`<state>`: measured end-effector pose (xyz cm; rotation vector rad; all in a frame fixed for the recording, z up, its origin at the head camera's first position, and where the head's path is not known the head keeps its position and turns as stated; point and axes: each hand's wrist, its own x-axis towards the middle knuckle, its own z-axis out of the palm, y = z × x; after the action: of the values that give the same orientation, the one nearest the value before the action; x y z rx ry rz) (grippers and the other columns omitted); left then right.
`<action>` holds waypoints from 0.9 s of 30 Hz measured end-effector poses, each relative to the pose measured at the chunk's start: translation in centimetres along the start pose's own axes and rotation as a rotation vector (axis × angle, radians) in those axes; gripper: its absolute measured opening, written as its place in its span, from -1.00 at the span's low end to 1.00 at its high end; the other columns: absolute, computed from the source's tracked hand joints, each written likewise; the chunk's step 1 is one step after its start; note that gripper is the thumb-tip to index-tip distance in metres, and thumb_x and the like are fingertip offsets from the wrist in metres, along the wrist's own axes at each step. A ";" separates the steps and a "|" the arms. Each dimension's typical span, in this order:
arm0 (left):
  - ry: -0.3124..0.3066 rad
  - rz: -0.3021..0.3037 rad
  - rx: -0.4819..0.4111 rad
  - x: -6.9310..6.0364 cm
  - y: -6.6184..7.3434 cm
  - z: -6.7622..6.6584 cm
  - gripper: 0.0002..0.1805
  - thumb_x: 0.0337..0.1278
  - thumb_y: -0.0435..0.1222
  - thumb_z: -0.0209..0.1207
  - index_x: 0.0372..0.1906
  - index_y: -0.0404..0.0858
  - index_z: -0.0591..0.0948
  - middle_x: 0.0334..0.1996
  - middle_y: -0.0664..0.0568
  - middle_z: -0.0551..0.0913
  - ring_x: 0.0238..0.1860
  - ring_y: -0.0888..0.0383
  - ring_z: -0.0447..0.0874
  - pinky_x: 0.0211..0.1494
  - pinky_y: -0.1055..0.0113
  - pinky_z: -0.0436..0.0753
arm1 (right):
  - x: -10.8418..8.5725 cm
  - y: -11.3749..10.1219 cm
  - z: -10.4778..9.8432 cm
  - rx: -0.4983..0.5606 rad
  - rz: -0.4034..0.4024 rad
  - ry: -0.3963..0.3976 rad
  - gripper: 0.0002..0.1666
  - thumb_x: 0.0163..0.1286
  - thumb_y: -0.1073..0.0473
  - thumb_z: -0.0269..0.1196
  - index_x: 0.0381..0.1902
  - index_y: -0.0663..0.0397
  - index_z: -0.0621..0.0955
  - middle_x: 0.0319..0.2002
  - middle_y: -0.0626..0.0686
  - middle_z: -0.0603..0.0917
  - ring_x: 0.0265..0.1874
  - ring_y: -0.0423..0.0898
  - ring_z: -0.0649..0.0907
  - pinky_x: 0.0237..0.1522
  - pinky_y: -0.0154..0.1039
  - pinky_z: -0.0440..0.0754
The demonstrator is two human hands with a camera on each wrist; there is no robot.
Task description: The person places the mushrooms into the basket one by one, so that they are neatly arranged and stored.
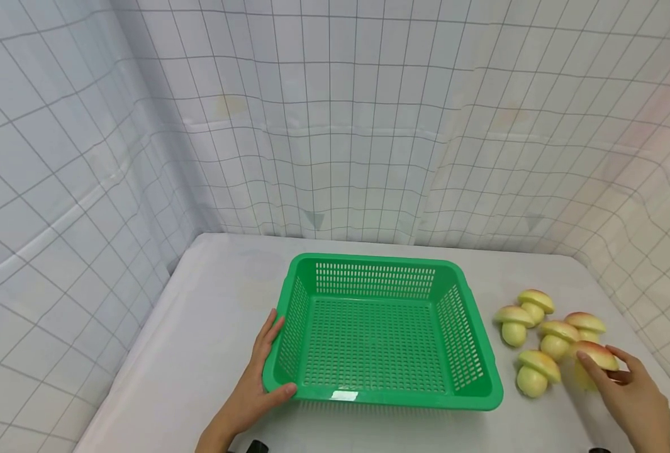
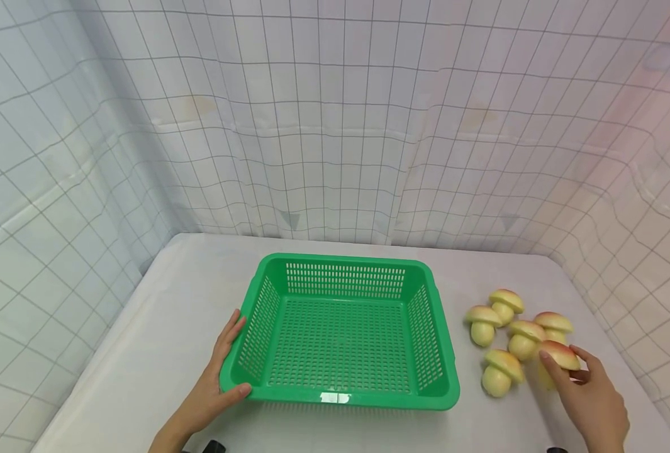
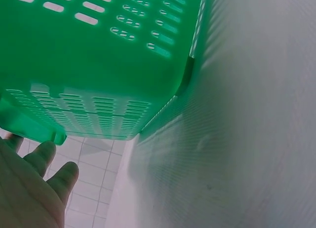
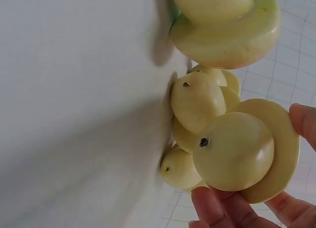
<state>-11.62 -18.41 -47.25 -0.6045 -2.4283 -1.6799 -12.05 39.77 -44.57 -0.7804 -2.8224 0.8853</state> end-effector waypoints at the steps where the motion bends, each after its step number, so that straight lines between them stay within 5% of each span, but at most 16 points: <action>1: 0.002 0.001 -0.001 0.0 0.0 0.0 0.09 -0.14 -0.29 0.32 0.51 -0.02 -0.06 0.50 0.07 -0.28 0.46 0.10 -0.31 0.14 -0.38 0.01 | 0.0 -0.3 -0.1 0.003 0.001 0.010 0.06 0.26 -0.40 0.08 0.40 0.30 0.16 -0.05 0.49 0.54 -0.24 0.42 0.55 -0.50 0.06 0.43; 12: 0.011 0.019 -0.014 0.0 0.1 0.2 0.08 -0.15 -0.31 0.31 0.51 -0.05 -0.03 0.50 0.05 -0.28 0.46 0.06 -0.31 0.13 -0.39 0.00 | -0.2 -3.9 -0.5 0.040 -0.155 0.100 -0.01 0.22 -0.33 0.20 0.38 0.21 0.25 -0.10 0.43 0.60 -0.19 0.29 0.54 -0.45 -0.04 0.29; 17: 0.009 0.028 -0.032 0.0 0.2 0.2 0.07 -0.15 -0.32 0.30 0.51 -0.06 -0.02 0.50 0.12 -0.28 0.46 0.05 -0.32 0.12 -0.41 -0.01 | -0.3 -6.2 -0.8 0.086 -0.219 0.097 -0.04 0.16 -0.30 0.28 0.36 0.10 0.31 -0.11 0.35 0.64 -0.34 -0.36 0.47 -0.37 -0.06 0.25; 19: 0.011 0.021 -0.039 0.0 0.1 0.2 0.06 -0.15 -0.31 0.29 0.51 -0.05 -0.02 0.50 0.14 -0.28 0.46 0.05 -0.32 0.12 -0.40 -0.01 | -0.3 -7.2 -0.9 0.100 -0.243 0.090 -0.06 0.15 -0.29 0.30 0.35 0.08 0.32 -0.11 0.32 0.65 -0.37 -0.46 0.36 -0.37 -0.07 0.25; 27: 0.016 0.001 -0.064 0.0 -0.1 0.3 0.07 -0.14 -0.31 0.29 0.51 -0.01 -0.04 0.50 0.18 -0.29 0.46 0.08 -0.32 0.14 -0.38 -0.02 | -0.4 -11.1 -0.9 0.124 -0.394 0.108 -0.16 0.14 -0.21 0.35 0.27 0.06 0.39 -0.16 0.32 0.66 -0.28 -0.14 0.53 -0.41 -0.15 0.30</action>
<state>-11.60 -18.14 -47.44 -0.5986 -2.3707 -1.7612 -16.42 32.22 -37.68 -0.2333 -2.6559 0.9067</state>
